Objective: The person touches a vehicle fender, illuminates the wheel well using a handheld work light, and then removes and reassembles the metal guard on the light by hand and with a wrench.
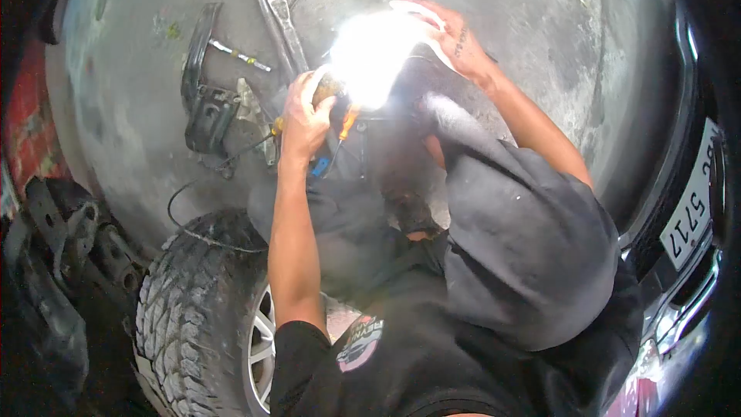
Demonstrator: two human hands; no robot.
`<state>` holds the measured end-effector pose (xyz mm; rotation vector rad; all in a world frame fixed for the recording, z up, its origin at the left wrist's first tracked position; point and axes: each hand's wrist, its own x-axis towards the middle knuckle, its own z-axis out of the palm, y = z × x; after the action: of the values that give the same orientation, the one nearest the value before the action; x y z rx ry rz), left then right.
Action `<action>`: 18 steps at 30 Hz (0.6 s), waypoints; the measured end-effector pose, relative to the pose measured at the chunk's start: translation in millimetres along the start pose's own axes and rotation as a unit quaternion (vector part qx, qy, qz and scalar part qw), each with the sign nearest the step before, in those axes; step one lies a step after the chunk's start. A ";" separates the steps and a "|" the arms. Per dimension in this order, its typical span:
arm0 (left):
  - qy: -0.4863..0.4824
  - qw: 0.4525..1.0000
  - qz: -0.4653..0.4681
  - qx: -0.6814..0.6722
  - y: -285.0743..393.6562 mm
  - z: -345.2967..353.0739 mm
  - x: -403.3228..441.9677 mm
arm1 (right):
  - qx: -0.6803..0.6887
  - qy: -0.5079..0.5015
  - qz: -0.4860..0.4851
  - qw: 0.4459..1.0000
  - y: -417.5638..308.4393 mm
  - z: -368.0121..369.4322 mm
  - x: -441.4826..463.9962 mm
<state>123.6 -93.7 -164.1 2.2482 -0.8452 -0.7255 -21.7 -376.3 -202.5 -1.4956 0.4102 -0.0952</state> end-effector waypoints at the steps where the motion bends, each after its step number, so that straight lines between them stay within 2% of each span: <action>1: -0.005 0.999 -0.026 -0.030 -0.3 -2.2 0.1 | 0.000 0.002 -0.001 1.000 11.8 -2.6 2.0; 4: -0.022 0.998 -0.033 -0.053 2.6 -12.5 1.8 | -0.037 -0.015 -0.071 0.997 43.9 -5.3 0.5; 7: -0.017 0.999 -0.018 -0.023 10.5 -28.7 1.9 | 0.112 -0.053 0.020 0.992 45.6 1.1 1.3; 8: -0.012 1.000 -0.012 -0.009 11.4 -34.9 0.7 | 0.111 -0.067 0.028 0.991 41.7 4.6 2.4; 9: 0.043 0.996 0.074 0.032 11.3 -40.9 -0.4 | 0.112 -0.076 0.028 0.990 33.4 7.8 1.9; 10: 0.070 0.989 0.119 0.055 9.8 -45.5 1.3 | 0.112 -0.084 0.028 0.990 25.3 10.9 1.4; 11: 0.100 0.978 0.162 0.080 8.4 -50.3 3.0 | 0.061 -0.084 0.022 0.994 16.9 14.8 -2.3; 13: 0.128 0.971 0.188 0.080 2.9 -57.6 4.2 | 0.016 -0.084 0.005 0.996 9.8 29.3 -4.8; 16: 0.138 0.979 0.152 0.014 -3.4 -63.3 3.1 | -0.083 -0.032 -0.101 0.991 -2.8 55.3 -6.3; 18: 0.142 0.981 0.130 -0.029 -6.9 -63.1 2.9 | -0.119 -0.079 -0.117 0.983 -48.9 67.3 -7.3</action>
<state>170.1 -69.3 -128.4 2.0743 -0.9377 -0.2960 2.5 -314.5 -151.7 -1.7702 0.1191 -0.1163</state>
